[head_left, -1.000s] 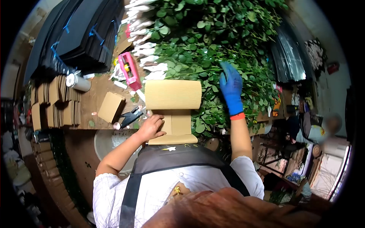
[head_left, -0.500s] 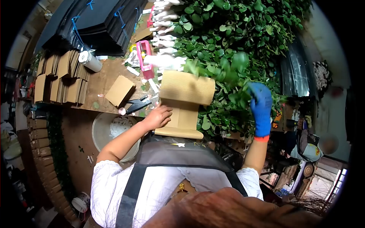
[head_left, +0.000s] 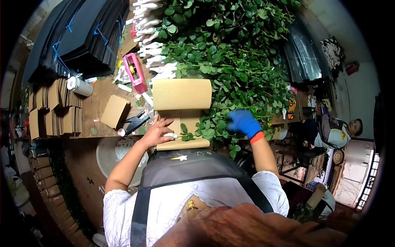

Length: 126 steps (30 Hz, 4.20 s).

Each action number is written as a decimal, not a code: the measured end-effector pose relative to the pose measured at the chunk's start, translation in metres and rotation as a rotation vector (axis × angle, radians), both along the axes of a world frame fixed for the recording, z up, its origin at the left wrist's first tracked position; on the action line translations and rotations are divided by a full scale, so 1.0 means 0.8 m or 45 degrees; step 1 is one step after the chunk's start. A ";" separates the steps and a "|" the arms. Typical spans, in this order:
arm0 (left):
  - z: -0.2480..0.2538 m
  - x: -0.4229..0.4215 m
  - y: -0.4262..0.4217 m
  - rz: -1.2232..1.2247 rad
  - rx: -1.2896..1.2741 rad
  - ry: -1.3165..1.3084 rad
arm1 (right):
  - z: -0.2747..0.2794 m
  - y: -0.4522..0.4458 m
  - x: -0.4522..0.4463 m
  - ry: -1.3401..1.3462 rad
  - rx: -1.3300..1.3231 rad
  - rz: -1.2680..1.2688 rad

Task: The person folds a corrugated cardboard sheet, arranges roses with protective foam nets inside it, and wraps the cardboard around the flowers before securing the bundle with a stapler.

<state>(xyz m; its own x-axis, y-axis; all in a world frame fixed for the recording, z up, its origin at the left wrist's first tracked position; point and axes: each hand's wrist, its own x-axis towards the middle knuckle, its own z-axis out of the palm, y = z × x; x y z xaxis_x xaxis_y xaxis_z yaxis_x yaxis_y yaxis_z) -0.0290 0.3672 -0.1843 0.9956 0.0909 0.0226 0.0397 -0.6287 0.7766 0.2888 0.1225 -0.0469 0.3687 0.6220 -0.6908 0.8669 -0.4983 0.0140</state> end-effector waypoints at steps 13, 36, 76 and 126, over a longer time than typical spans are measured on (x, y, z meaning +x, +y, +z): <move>0.009 -0.002 -0.001 -0.060 0.020 0.048 | 0.047 0.162 0.106 -0.811 1.696 0.215; 0.015 0.000 -0.007 0.100 -0.061 0.081 | -0.012 0.048 0.040 -0.275 0.921 -0.193; 0.011 0.010 -0.013 0.160 0.172 -0.051 | 0.076 0.140 0.059 -0.901 1.734 0.316; 0.006 0.022 -0.012 0.359 0.092 -0.113 | 0.103 0.124 0.128 -0.560 1.839 0.316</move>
<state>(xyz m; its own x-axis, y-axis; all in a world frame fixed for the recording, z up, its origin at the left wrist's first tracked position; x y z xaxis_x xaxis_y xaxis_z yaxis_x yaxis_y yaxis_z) -0.0115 0.3580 -0.1796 0.9252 0.3584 0.1250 0.1544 -0.6561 0.7387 0.3910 0.2214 0.0356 0.1644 0.7207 0.6734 0.9848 -0.1587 -0.0705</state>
